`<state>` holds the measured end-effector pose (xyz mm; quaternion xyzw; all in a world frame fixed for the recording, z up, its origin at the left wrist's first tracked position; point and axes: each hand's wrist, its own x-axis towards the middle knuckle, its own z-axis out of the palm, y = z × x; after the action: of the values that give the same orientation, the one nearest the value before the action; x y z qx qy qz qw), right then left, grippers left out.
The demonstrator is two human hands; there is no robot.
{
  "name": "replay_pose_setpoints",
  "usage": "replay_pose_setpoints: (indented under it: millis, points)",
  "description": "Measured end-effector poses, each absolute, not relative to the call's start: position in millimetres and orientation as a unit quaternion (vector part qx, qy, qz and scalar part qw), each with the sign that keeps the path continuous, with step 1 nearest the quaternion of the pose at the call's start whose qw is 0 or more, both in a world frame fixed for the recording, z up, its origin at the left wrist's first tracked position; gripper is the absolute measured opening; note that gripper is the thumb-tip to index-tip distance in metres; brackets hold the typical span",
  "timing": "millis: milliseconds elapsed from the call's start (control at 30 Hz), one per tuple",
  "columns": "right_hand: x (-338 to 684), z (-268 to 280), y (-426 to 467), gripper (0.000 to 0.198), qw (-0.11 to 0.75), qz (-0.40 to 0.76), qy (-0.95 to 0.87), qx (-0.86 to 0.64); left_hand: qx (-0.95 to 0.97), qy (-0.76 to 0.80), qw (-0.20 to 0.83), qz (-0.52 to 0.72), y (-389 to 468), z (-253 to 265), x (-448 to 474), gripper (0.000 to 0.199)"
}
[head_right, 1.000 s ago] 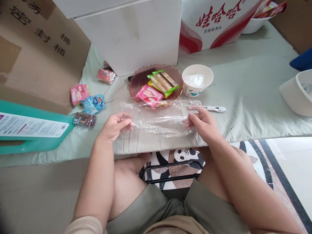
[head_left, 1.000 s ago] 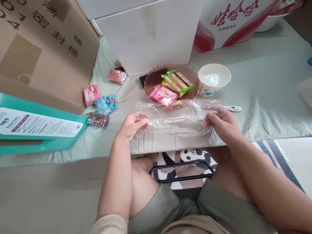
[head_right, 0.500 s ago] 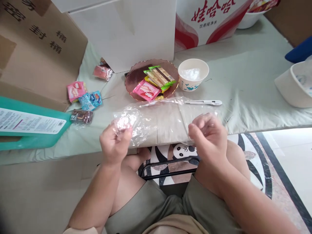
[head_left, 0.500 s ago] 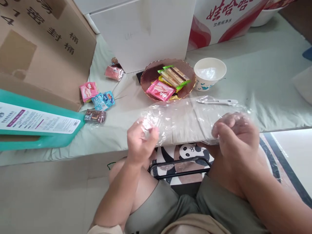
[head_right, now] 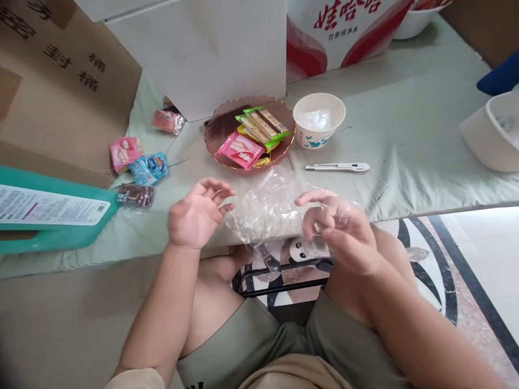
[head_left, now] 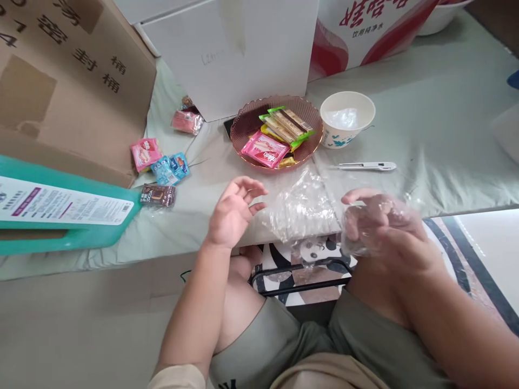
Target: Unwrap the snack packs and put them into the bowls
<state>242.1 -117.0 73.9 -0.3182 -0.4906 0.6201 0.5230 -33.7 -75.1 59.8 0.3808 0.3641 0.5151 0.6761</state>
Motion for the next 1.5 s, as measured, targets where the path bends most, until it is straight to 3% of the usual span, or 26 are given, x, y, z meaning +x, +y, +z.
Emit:
replay_pose_setpoints:
  millis: [167,267,333,400,467,633,800,900,1033,1233,1500]
  points:
    - [252.9,74.2,-106.9,0.028,0.443,0.759,-0.416,-0.235,0.486,0.361,0.711,0.357,-67.8,44.2,-18.4,0.067]
    - [248.5,74.6,-99.4,0.022,0.426,0.778,-0.372,-0.274,0.517,0.376,0.724,0.258,-69.6,37.9,-5.2,0.047]
    - [244.8,74.1,-92.2,0.028,0.484,0.737,-0.342,-0.326,0.497,0.403,0.734,0.229,-69.8,36.6,-1.1,0.034]
    - [241.4,70.5,-84.6,0.039,0.581,0.654,-0.313,-0.369,0.463,0.427,0.73,0.265,-68.6,37.7,-0.4,0.034]
    - [237.8,62.7,-78.8,0.048,0.622,0.614,-0.296,-0.384,0.42,0.435,0.721,0.338,-66.7,40.6,-1.8,0.037]
    - [225.4,35.6,-76.2,0.078,0.527,0.675,-0.381,-0.35,0.308,0.415,0.725,0.455,-63.6,49.3,-8.4,0.041]
    - [213.8,21.7,-72.7,0.084,0.484,0.641,-0.493,-0.334,0.301,0.392,0.741,0.454,-65.5,48.5,-11.0,0.042]
    - [206.8,18.3,-67.1,0.071,0.462,0.653,-0.483,-0.355,0.368,0.401,0.721,0.429,-67.1,44.1,-8.8,0.038]
    - [204.0,19.9,-62.2,0.029,0.487,0.566,-0.505,-0.432,0.474,0.411,0.639,0.445,-64.2,39.1,-9.0,0.028]
    - [216.0,27.5,-59.6,0.028,0.535,0.461,-0.549,-0.447,0.567,0.432,0.566,0.415,-54.7,33.0,-19.3,0.014]
    - [219.6,29.6,-59.8,0.024,0.53,0.556,-0.469,-0.436,0.394,0.463,0.678,0.413,-51.1,37.2,-15.0,0.012]
